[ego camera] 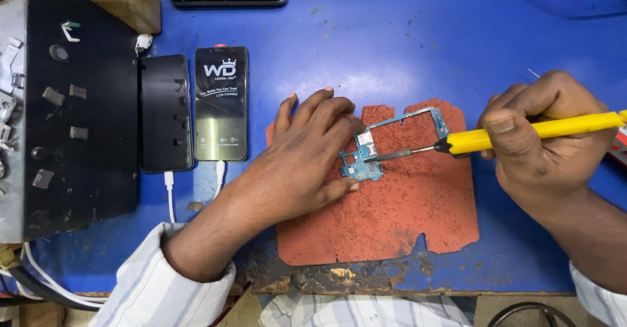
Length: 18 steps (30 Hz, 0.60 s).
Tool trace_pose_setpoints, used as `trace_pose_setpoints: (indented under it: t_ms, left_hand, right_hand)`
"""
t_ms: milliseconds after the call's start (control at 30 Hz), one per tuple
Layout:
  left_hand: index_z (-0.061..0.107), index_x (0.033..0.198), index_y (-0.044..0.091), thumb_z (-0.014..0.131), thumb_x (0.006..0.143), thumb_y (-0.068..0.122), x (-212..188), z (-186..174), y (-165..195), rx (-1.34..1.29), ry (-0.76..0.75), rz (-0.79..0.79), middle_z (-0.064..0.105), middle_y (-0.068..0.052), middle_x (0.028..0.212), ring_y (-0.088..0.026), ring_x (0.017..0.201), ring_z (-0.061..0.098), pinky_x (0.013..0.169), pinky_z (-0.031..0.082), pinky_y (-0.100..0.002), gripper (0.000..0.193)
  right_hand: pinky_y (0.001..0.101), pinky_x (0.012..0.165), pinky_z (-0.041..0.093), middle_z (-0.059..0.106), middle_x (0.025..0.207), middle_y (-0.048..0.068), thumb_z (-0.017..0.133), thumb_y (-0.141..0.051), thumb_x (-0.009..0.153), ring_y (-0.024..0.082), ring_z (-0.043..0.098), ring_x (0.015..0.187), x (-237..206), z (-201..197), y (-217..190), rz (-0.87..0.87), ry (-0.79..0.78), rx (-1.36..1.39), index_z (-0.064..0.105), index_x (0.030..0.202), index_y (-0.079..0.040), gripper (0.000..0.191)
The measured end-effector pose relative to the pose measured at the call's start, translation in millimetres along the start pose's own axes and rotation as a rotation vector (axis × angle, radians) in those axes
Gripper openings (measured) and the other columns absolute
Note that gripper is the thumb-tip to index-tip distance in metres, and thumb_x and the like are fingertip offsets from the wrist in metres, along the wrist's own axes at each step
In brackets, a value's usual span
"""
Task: The person solders a phone motherboard mounted in its midframe on a red heat-resistant pad, holding the board steady with one hand while applying a yellow-handled soldering iron to points on the board with the other hand. The person continues soldering different spots on the board throughout the episode.
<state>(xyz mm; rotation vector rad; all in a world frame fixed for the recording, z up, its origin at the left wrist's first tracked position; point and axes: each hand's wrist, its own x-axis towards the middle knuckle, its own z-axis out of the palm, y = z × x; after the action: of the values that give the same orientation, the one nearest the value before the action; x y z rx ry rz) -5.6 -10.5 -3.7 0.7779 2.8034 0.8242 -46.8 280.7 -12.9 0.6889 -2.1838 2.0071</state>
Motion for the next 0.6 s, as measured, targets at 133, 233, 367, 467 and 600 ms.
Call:
trace_pose_setpoints:
  t_ms: [133, 233, 367, 467, 600]
  left_hand:
    - [0.053, 0.134, 0.008, 0.089, 0.070, 0.037, -0.5, -0.6, 0.0, -0.002, 0.005, 0.005, 0.045, -0.017, 0.142, -0.043, 0.145, 0.031, 0.114, 0.020, -0.072, 0.079]
    - [0.053, 0.133, 0.009, 0.089, 0.070, 0.036, -0.3, -0.3, 0.4, -0.002, 0.005, -0.001, 0.045, -0.016, 0.142, -0.042, 0.146, 0.031, 0.114, 0.021, -0.071, 0.078]
    - [0.053, 0.134, 0.009, 0.089, 0.070, 0.036, 0.0, -0.3, 0.3, -0.005, 0.005, 0.000, 0.045, -0.017, 0.142, -0.043, 0.146, 0.030, 0.114, 0.020, -0.071, 0.078]
    - [0.053, 0.133, 0.009, 0.089, 0.070, 0.036, -0.4, -0.5, 0.5, -0.004, 0.000, -0.004, 0.045, -0.016, 0.142, -0.042, 0.146, 0.031, 0.115, 0.020, -0.071, 0.078]
    - [0.053, 0.133, 0.009, 0.089, 0.069, 0.036, 0.0, -0.9, 0.5, -0.003, 0.002, -0.004, 0.045, -0.017, 0.142, -0.043, 0.145, 0.030, 0.114, 0.020, -0.071, 0.078]
  right_hand:
    - [0.0219, 0.048, 0.047, 0.057, 0.066, 0.006, 0.069, -0.020, 0.108, 0.009, 0.056, 0.052, -0.4, 0.3, 0.8, 0.001, -0.005, 0.006, 0.047, 0.093, -0.006, 0.030]
    - [0.0216, 0.048, 0.047, 0.057, 0.065, 0.005, 0.069, -0.020, 0.108, 0.008, 0.055, 0.051, 0.1, 0.5, 1.7, 0.008, -0.007, 0.020, 0.048, 0.093, -0.006, 0.029]
    - [0.0214, 0.047, 0.047, 0.057, 0.064, 0.005, 0.069, -0.020, 0.107, 0.008, 0.055, 0.050, 0.3, 1.1, 0.6, 0.013, -0.010, 0.022, 0.048, 0.092, -0.007, 0.029]
    - [0.0212, 0.047, 0.047, 0.057, 0.064, 0.005, 0.068, -0.020, 0.107, 0.008, 0.055, 0.051, 0.8, 1.8, -0.3, 0.007, -0.015, 0.021, 0.047, 0.091, -0.007, 0.029]
    - [0.0210, 0.047, 0.047, 0.057, 0.064, 0.005, 0.068, -0.020, 0.107, 0.008, 0.055, 0.051, 0.8, 2.0, -0.5, 0.000, -0.013, 0.017, 0.047, 0.091, -0.007, 0.029]
